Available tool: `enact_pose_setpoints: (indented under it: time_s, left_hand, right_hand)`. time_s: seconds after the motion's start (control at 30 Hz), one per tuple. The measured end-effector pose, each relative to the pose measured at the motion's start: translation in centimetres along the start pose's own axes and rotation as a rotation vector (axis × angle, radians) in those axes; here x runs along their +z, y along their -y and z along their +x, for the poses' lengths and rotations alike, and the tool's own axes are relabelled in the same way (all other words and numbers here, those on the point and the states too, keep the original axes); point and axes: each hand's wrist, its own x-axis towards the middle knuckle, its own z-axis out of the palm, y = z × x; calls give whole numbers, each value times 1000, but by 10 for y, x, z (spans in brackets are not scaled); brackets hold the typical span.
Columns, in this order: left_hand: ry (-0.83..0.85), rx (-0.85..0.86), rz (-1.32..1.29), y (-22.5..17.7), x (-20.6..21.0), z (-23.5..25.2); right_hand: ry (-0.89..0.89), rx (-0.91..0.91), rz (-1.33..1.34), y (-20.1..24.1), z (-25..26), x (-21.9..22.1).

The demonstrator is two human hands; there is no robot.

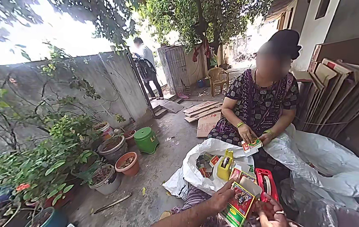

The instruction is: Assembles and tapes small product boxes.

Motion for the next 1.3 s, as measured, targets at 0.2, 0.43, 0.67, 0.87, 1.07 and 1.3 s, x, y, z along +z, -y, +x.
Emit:
enact_pose_setpoints:
  time_s: [0.2,0.43,0.67,0.87,1.07,1.3]
  left_hand:
    - [-18,-17,-62,9,7,-3]
    - [150,-96,-55,10,-11,-1]
    - [107,240,328,14,-15,4]
    - [248,229,661,14,-5,7]
    - [245,192,702,14,-7,11]
    - [-88,68,237,7,6,23]
  right_hand:
    - [185,-39,28,0,1,-5]
    - [328,-18,-58,-6,3,-13]
    - [209,103,321,-3,7,-7]
    - [110,225,112,0,12,-13]
    - [142,192,72,2,13,-15]
    - [91,-217,-150,-4,3,-9]
